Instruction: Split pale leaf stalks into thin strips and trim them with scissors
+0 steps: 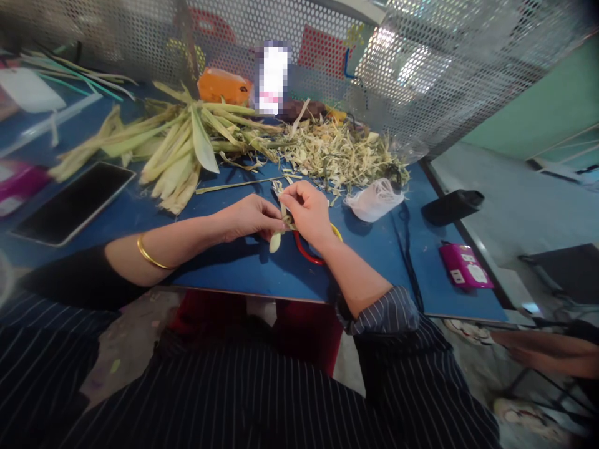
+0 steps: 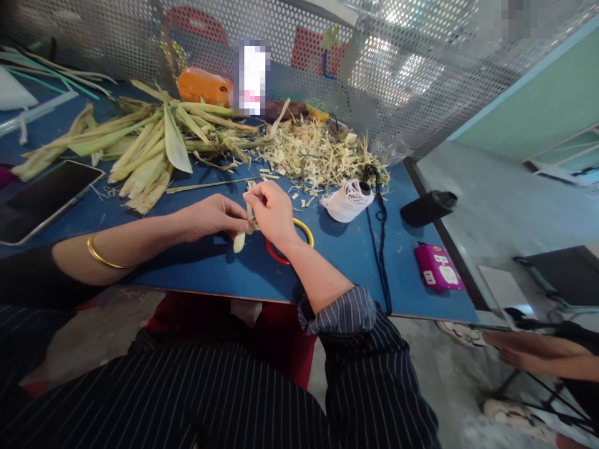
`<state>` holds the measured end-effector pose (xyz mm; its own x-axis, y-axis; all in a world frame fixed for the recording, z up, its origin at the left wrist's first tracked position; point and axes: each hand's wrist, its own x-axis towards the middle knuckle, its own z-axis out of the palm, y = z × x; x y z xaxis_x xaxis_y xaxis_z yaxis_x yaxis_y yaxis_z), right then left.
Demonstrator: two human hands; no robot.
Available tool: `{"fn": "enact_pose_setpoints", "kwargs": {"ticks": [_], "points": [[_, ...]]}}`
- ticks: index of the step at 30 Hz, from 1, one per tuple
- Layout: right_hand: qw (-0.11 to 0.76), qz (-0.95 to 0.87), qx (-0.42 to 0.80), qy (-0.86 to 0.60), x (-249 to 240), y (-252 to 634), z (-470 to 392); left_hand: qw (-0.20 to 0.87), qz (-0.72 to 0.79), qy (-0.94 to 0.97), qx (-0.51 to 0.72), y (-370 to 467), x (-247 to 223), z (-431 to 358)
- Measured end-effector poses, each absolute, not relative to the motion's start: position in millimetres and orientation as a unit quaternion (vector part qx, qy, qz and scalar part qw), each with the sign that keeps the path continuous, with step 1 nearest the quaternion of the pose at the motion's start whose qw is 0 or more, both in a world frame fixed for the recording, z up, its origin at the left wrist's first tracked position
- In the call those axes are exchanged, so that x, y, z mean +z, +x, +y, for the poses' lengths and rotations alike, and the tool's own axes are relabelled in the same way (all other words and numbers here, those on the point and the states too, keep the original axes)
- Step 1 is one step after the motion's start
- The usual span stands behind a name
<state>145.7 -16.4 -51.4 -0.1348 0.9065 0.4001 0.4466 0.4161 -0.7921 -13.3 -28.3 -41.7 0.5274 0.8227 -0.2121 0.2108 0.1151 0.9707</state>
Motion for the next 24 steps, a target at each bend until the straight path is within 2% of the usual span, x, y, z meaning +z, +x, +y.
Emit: {"fn": "enact_pose_setpoints", "kwargs": {"ticks": [4,8,13,15,19,24], "points": [[0.447,-0.694,0.292,-0.483,-47.4,152.1,-13.9,0.622,0.438,0.574,0.303,-14.5,-38.9,-25.0],[0.411,-0.723,0.268,-0.486,-41.2,161.0,-13.6,0.594,0.455,0.55,0.37,-20.1,-36.1,-17.9],[0.372,-0.732,0.262,-0.507,-45.9,161.9,-12.5,0.589,0.452,0.561,0.367,-21.9,-36.4,-14.6],[0.382,-0.733,0.207,-0.524,-46.4,160.3,-14.5,0.593,0.457,0.549,0.372,-20.5,-36.7,-14.7],[0.399,-0.79,-0.021,-0.465,-38.3,156.7,-24.7,0.603,0.468,0.502,0.408,-19.2,-37.5,-14.0],[0.216,-0.913,-0.184,-0.295,-35.1,147.2,-32.8,0.613,0.469,0.461,0.439,-17.8,-39.7,-13.9]]}}
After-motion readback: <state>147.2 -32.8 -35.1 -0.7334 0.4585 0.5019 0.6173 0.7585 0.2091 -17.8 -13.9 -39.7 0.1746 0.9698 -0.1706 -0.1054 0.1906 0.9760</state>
